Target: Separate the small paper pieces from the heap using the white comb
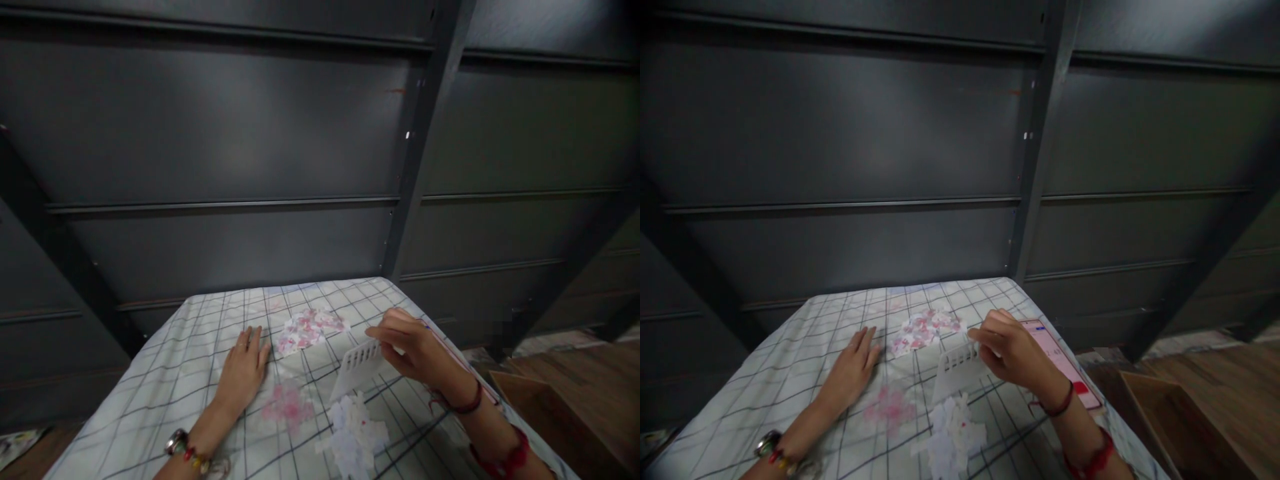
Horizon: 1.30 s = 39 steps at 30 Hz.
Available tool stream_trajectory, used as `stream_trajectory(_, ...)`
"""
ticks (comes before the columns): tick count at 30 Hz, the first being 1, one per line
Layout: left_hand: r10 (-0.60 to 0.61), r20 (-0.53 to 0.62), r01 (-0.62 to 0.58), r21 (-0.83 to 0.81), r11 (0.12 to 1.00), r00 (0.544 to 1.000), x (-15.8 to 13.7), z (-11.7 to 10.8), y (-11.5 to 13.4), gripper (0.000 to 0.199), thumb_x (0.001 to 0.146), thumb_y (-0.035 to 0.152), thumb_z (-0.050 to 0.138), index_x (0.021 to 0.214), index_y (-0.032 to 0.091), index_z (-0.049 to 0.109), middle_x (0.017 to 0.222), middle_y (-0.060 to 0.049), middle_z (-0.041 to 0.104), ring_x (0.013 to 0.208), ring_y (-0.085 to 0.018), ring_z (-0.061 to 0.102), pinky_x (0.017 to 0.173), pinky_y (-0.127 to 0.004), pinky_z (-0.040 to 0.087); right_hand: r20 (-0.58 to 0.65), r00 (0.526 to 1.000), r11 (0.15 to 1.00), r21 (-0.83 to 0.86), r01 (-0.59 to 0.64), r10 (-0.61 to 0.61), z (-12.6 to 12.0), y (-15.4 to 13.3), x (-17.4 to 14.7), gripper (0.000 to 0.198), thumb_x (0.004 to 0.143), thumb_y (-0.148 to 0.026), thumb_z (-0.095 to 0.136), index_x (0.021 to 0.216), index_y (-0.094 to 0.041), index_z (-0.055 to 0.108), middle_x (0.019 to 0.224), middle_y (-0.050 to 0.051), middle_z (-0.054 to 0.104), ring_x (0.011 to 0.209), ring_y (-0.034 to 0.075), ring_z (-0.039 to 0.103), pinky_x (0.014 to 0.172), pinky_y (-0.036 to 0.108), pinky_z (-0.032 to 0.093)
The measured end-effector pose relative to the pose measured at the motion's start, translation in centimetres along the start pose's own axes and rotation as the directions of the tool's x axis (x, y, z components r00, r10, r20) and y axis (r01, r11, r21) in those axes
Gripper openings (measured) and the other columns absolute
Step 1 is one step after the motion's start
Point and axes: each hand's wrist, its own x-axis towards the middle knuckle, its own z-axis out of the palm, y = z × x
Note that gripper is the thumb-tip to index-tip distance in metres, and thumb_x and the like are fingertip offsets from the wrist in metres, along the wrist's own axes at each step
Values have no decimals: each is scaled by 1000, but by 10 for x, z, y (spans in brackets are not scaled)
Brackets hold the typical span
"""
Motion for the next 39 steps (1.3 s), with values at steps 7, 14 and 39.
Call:
stream_trajectory(7, 52, -73, -55, -30, 998, 996, -12, 13, -11, 46, 93, 35, 27, 128, 9, 42, 128, -20, 49, 118, -32, 46, 92, -48, 42, -60, 998, 997, -67, 31, -35, 10, 4, -2, 30, 80, -5, 44, 104, -21, 52, 71, 0, 53, 66, 14, 44, 59, 29, 37)
stream_trajectory(14, 57, -39, -58, -9, 998, 998, -13, 14, -14, 47, 92, 35, 29, 126, 7, 46, 127, -19, 51, 120, -32, 45, 96, -46, 40, -135, 991, 986, -159, -40, 19, 30, -7, 4, 31, 86, -7, 43, 115, -18, 48, 79, 3, 57, 71, 15, 47, 64, 30, 42)
stream_trajectory(39, 21, 1, -21, -10, 1000, 1000, -14, 12, -12, 46, 92, 36, 32, 126, 10, 47, 130, -19, 50, 122, -32, 42, 95, -47, 38, -96, 986, 925, -368, 96, -140, 40, -33, 20, 27, 84, -4, 42, 104, -15, 55, 74, 4, 59, 71, 15, 52, 64, 30, 44)
